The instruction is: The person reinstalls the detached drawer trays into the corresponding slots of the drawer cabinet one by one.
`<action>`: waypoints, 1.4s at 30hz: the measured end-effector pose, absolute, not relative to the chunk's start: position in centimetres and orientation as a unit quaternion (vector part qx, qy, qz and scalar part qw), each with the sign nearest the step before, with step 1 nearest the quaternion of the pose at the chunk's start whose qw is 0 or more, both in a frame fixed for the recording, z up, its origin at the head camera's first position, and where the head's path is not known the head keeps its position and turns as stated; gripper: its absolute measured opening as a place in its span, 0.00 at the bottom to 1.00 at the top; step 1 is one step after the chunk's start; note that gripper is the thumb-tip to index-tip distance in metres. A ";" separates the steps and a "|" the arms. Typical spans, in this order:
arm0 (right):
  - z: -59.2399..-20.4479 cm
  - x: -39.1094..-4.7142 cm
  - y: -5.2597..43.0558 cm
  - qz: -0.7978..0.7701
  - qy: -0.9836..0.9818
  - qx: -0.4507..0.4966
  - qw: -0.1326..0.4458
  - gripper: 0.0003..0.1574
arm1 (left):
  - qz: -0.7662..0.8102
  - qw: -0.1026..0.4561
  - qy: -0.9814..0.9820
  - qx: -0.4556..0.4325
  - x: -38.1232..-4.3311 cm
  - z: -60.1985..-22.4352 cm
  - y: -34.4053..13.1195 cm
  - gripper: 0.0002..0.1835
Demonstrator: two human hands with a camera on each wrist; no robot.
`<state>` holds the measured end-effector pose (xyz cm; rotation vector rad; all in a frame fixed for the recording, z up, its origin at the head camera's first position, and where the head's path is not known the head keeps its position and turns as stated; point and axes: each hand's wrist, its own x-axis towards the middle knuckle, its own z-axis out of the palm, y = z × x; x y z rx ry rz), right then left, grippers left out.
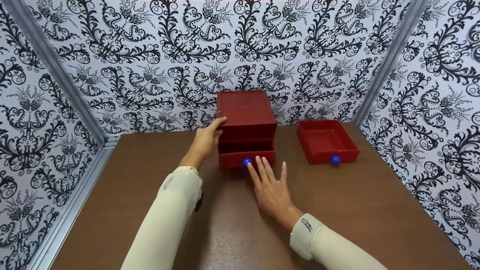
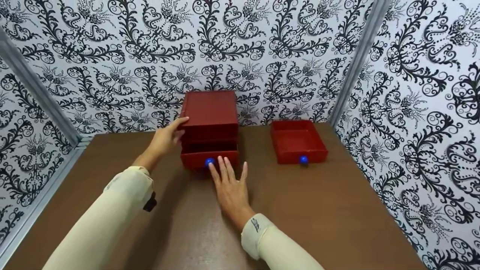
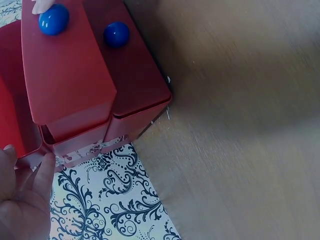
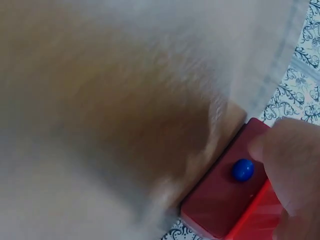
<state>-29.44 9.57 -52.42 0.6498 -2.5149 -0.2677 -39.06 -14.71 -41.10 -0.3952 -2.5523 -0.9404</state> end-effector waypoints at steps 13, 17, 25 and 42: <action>-50.4 -31.9 7.2 -0.022 -0.813 0.304 0.497 0.16 | -0.337 0.212 -0.905 -0.150 -39.1 -41.4 -14.8 0.24; -50.4 -32.8 7.0 -0.014 -0.807 0.307 0.505 0.13 | -0.342 0.209 -0.904 -0.145 -39.2 -41.5 -14.9 0.24; -50.6 -33.7 6.9 -0.015 -0.807 0.310 0.503 0.12 | -0.347 0.197 -0.906 -0.142 -39.2 -41.3 -14.8 0.25; -49.7 -34.3 7.5 0.006 -0.883 0.271 0.382 0.26 | -0.330 0.193 -0.914 -0.137 -39.2 -41.1 -14.8 0.24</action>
